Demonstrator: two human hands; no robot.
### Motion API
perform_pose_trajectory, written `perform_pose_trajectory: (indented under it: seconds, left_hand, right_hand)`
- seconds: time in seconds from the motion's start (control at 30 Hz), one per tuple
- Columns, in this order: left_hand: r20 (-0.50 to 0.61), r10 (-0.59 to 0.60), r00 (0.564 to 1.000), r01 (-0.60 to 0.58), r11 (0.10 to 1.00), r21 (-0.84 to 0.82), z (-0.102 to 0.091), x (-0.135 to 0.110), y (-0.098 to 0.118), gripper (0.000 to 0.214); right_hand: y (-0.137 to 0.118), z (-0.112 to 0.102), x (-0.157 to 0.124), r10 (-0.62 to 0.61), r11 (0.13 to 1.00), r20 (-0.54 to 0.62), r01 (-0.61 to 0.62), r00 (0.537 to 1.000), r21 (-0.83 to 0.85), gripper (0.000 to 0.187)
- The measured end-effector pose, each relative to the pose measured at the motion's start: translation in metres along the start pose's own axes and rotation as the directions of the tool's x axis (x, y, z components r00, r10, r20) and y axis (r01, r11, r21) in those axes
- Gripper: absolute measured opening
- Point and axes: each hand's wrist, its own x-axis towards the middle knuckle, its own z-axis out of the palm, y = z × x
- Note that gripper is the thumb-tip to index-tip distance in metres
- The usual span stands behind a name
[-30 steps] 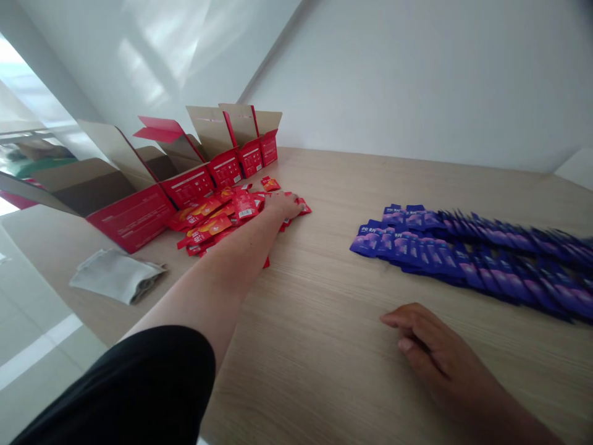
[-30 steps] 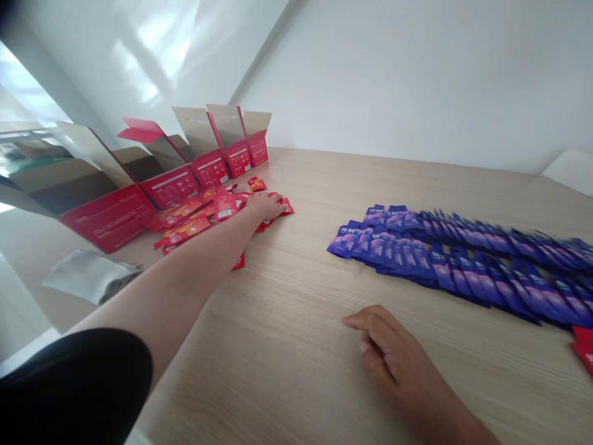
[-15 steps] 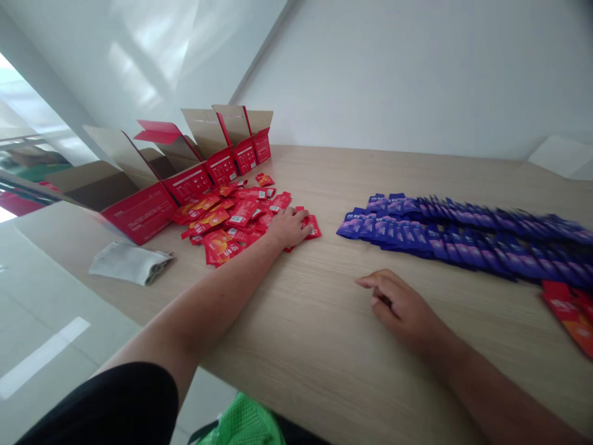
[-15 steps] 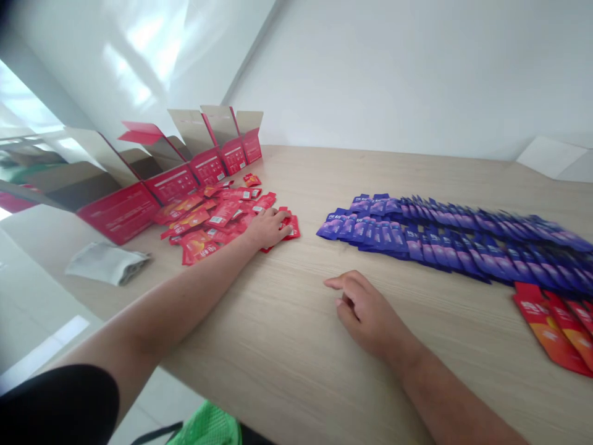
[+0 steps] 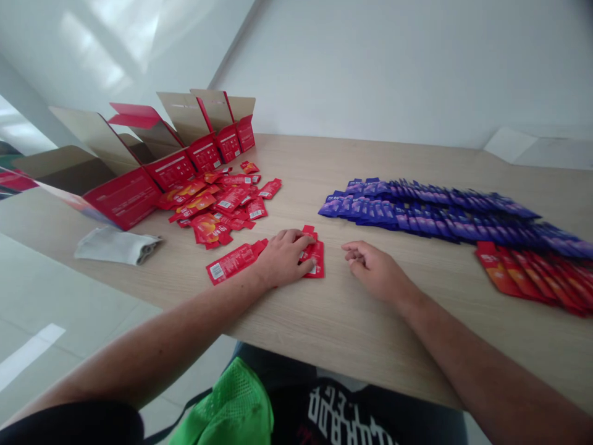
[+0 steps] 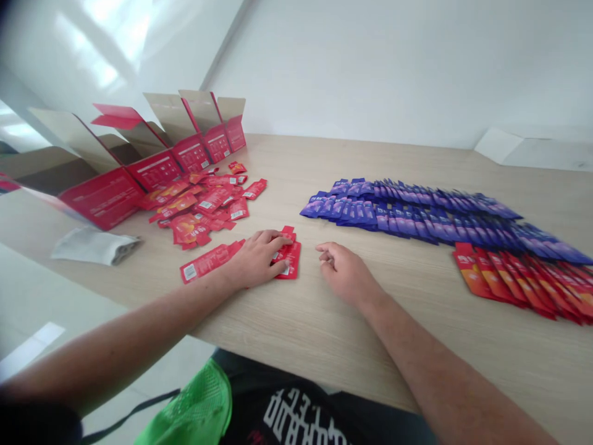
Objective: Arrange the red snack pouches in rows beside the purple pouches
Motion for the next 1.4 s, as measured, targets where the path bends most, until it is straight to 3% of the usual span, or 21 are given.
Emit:
perform_pose_trajectory:
  seconds: [0.13,0.23,0.3,0.4,0.63,0.73,0.83,0.93,1.07,1.13,1.23,1.4]
  left_hand:
    - [0.041,0.033,0.999,-0.027,0.992,-0.121,0.001,-0.018,0.036,0.073]
    - [0.059,0.040,0.997,-0.031,0.988,-0.154,0.005,-0.020,0.050,0.089]
    - [0.056,0.057,0.997,-0.047,0.986,-0.157,0.008,-0.018,0.054,0.088]
    - [0.036,0.074,0.997,-0.066,0.981,-0.181,0.013,-0.012,0.056,0.087]
    - [-0.005,0.196,0.981,-0.188,0.928,-0.323,0.020,-0.002,0.055,0.101]
    - [0.041,0.225,0.973,-0.202,0.930,-0.307,0.010,-0.004,0.049,0.108]
    - [0.112,0.241,0.964,-0.211,0.950,-0.228,-0.005,-0.010,0.043,0.102]
    - [0.203,0.236,0.950,-0.212,0.968,-0.133,-0.015,-0.015,0.043,0.105]
    - [0.262,0.198,0.945,-0.200,0.980,-0.021,-0.017,-0.014,0.056,0.111]
    - [0.269,0.192,0.944,-0.197,0.980,-0.007,-0.017,-0.009,0.064,0.105]
    - [0.279,0.249,0.927,-0.251,0.968,-0.030,-0.018,-0.003,0.073,0.083]
    - [0.303,0.361,0.882,-0.374,0.927,-0.018,-0.022,0.002,0.073,0.035]
  right_hand:
    - [-0.019,-0.002,-0.010,0.254,0.953,0.156,-0.275,0.954,0.127,0.056]
    - [-0.037,-0.004,-0.018,0.381,0.837,0.267,-0.453,0.885,0.306,0.072]
    - [-0.045,-0.004,-0.020,0.408,0.750,0.291,-0.500,0.865,0.433,0.073]
    - [-0.047,0.001,-0.018,0.428,0.701,0.225,-0.478,0.876,0.528,0.068]
    - [-0.037,0.017,0.004,0.394,0.854,0.105,-0.406,0.913,0.326,0.055]
    - [-0.029,-0.003,0.004,0.372,0.896,0.062,-0.376,0.926,0.238,0.049]
    - [-0.020,-0.042,-0.007,0.271,0.961,0.043,-0.267,0.962,-0.075,0.041]
    - [-0.018,-0.080,-0.024,0.225,0.855,0.089,-0.152,0.970,-0.496,0.036]
    - [-0.034,-0.092,-0.037,0.317,0.680,0.144,-0.119,0.937,-0.723,0.033]
    - [-0.043,-0.083,-0.038,0.295,0.691,0.167,-0.089,0.941,-0.717,0.038]
    - [-0.047,-0.069,-0.038,0.189,0.809,0.194,-0.040,0.963,-0.587,0.048]
    - [-0.033,-0.066,-0.051,0.130,0.922,0.054,-0.100,0.990,-0.373,0.044]
